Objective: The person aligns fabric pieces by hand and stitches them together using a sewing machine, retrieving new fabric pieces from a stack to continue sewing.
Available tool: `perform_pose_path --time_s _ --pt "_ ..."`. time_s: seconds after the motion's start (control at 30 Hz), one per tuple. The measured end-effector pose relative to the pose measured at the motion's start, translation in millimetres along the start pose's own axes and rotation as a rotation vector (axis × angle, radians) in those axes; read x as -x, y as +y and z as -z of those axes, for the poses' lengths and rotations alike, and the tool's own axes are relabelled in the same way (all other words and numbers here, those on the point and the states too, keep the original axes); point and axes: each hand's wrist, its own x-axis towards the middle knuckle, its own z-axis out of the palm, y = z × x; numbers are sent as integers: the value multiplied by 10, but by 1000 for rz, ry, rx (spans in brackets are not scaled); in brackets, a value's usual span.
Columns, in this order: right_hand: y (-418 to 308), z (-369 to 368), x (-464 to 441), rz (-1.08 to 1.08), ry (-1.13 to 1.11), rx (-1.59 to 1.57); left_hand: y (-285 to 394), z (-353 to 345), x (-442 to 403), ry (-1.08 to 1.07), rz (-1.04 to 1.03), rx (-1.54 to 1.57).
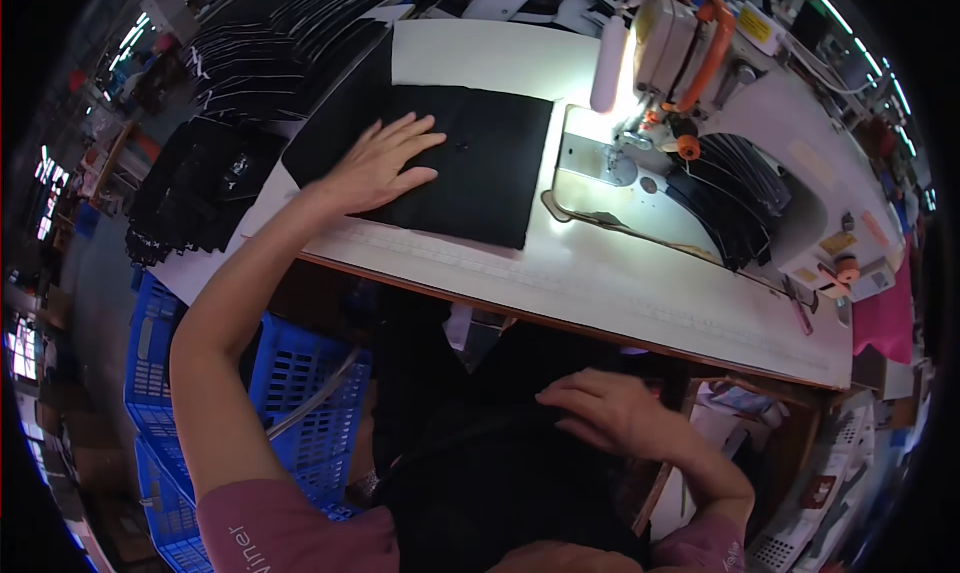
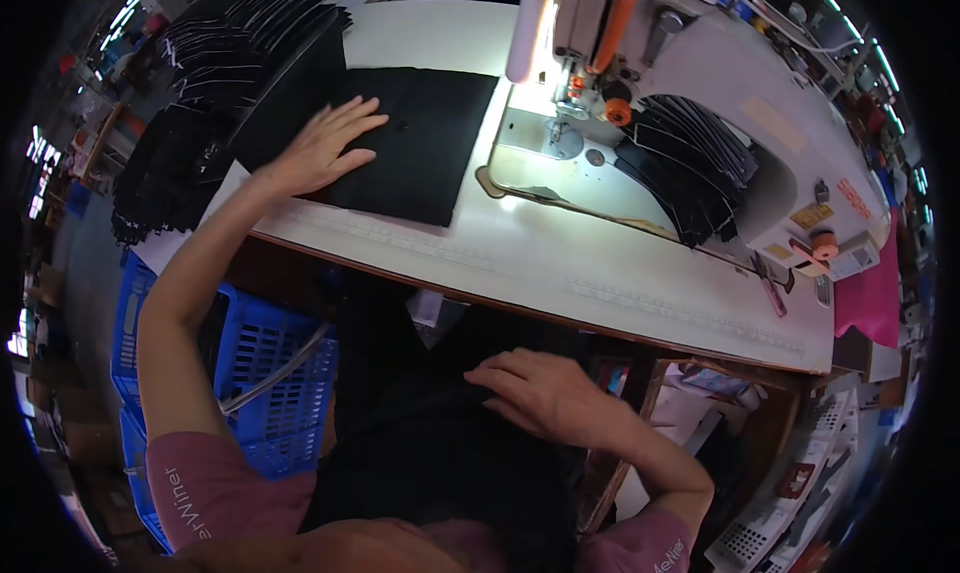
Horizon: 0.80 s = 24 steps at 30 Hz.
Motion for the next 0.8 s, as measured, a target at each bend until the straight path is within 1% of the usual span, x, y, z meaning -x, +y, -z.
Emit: perform_pose_path --time_s 0.07,0.13,0.17,0.23,0.3,0.33,0.5,0.63,0.7,0.73,0.8 --pt "-105 298 -34 12 21 24 7 -113 72 -73 94 143" --pt "-126 493 -70 30 101 107 41 -148 169 -153 203 274" --pt "-105 560 -102 22 130 133 69 -140 208 -154 209 273" --pt "-1 679 -184 23 162 163 112 -105 249 -180 216 256" --pt "164 772 -266 77 245 272 166 -85 269 -213 219 243" --pt "227 828 -310 69 263 301 198 -80 279 -216 220 242" --pt "446 1055 -455 54 297 344 339 -13 323 -167 219 206" --pt "516 1112 -537 129 329 383 380 174 93 -270 217 34" --pt "405 1079 -648 162 290 456 344 280 -110 -319 206 -84" --pt "341 1041 -713 215 280 445 260 257 -154 -263 185 -117" --pt "203 921 -825 239 218 515 166 298 -267 -379 388 -144"
